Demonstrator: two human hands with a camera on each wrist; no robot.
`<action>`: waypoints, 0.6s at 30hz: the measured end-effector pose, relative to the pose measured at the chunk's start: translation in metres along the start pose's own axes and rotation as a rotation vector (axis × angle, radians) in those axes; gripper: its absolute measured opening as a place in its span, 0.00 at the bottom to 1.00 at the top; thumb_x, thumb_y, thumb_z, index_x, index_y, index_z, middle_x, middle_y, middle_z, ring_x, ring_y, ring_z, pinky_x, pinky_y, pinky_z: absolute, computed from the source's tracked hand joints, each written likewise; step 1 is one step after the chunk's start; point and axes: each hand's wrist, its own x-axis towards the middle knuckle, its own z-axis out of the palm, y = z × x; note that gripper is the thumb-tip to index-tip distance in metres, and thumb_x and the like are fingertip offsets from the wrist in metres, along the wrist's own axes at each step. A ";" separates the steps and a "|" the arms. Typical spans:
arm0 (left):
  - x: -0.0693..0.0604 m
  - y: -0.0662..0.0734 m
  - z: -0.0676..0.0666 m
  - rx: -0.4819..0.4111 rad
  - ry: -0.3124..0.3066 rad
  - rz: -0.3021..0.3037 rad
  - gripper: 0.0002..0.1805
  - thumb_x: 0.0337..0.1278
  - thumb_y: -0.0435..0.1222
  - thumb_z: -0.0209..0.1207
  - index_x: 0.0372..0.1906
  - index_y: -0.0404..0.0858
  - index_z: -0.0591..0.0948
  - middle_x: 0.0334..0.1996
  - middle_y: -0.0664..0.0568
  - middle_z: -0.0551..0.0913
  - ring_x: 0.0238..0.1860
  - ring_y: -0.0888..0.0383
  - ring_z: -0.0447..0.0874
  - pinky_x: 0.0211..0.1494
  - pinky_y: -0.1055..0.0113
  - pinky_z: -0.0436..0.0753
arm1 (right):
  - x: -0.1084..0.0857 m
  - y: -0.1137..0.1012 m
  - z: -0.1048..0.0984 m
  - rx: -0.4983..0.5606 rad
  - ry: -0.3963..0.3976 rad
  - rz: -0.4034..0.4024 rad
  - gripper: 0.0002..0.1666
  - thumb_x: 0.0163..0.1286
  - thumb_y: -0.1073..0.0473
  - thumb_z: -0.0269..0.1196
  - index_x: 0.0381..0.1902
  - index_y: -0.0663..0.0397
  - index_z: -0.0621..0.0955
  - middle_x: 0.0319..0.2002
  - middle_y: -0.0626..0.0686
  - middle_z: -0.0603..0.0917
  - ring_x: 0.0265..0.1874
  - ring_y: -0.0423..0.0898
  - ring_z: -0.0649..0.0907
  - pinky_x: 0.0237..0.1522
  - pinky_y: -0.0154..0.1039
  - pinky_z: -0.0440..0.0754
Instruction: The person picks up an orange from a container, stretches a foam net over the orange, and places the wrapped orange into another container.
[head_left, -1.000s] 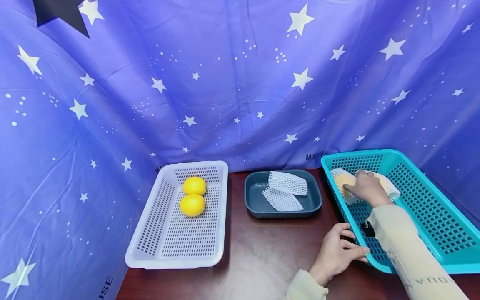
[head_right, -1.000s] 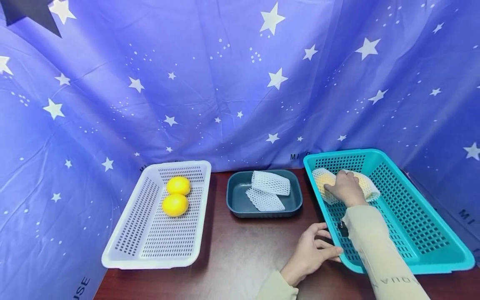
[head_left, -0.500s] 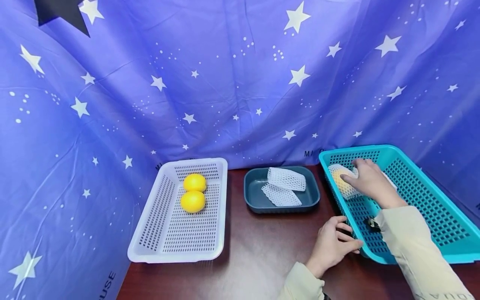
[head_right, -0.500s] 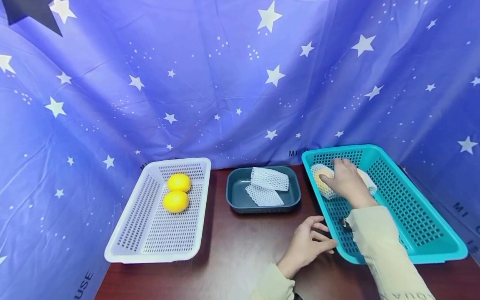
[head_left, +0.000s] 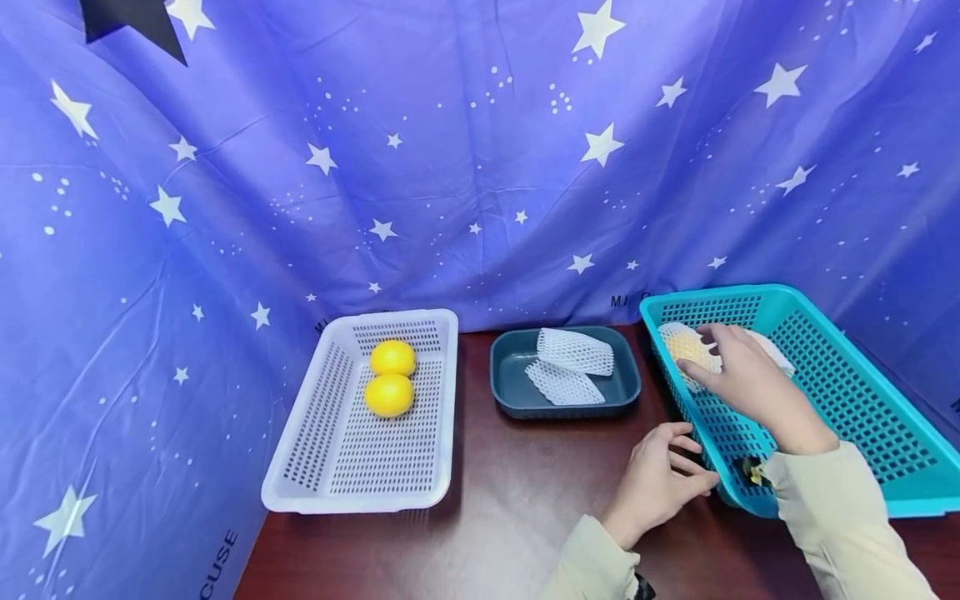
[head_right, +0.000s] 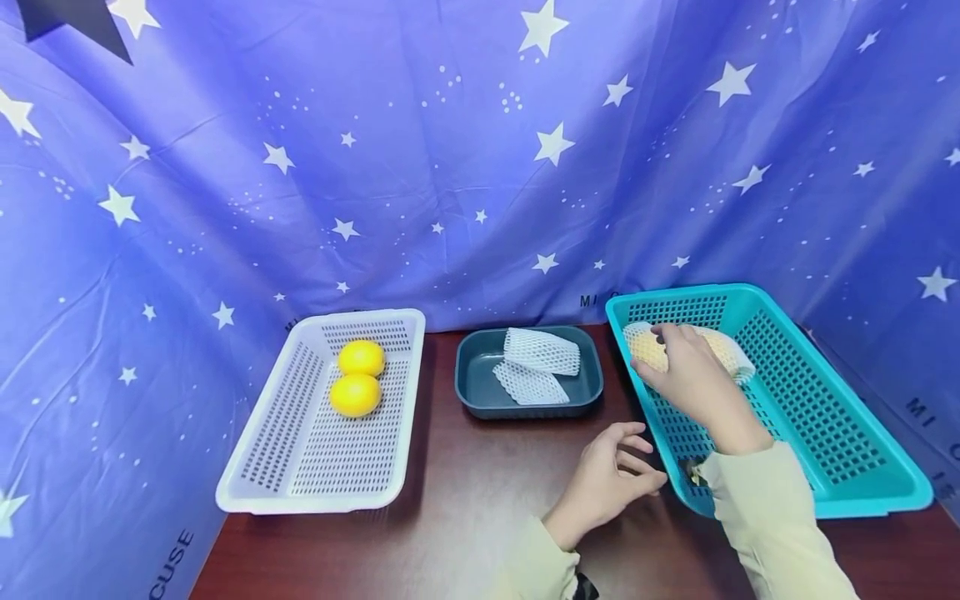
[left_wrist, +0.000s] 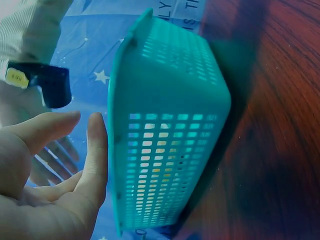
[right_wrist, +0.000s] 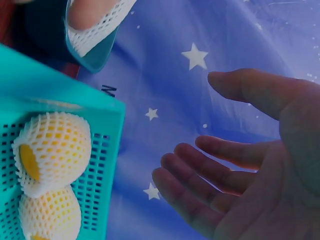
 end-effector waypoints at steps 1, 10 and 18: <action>0.000 0.000 -0.002 0.016 0.001 0.011 0.32 0.52 0.28 0.70 0.63 0.39 0.73 0.45 0.62 0.82 0.31 0.74 0.83 0.32 0.80 0.81 | -0.002 -0.002 0.001 0.008 0.011 -0.007 0.37 0.72 0.53 0.62 0.63 0.80 0.65 0.56 0.76 0.69 0.51 0.71 0.73 0.44 0.65 0.78; -0.009 0.001 -0.022 0.117 0.051 0.052 0.27 0.52 0.30 0.70 0.59 0.41 0.77 0.43 0.61 0.84 0.31 0.77 0.81 0.35 0.83 0.79 | -0.018 -0.014 0.018 0.058 0.067 -0.035 0.34 0.71 0.54 0.63 0.63 0.76 0.68 0.57 0.74 0.73 0.50 0.70 0.77 0.43 0.65 0.80; -0.020 -0.002 -0.051 0.145 0.048 0.085 0.23 0.57 0.31 0.67 0.58 0.39 0.78 0.43 0.56 0.85 0.33 0.76 0.81 0.38 0.83 0.80 | -0.032 -0.025 0.037 0.096 0.121 -0.062 0.30 0.70 0.56 0.64 0.61 0.72 0.72 0.53 0.71 0.77 0.46 0.66 0.80 0.44 0.63 0.80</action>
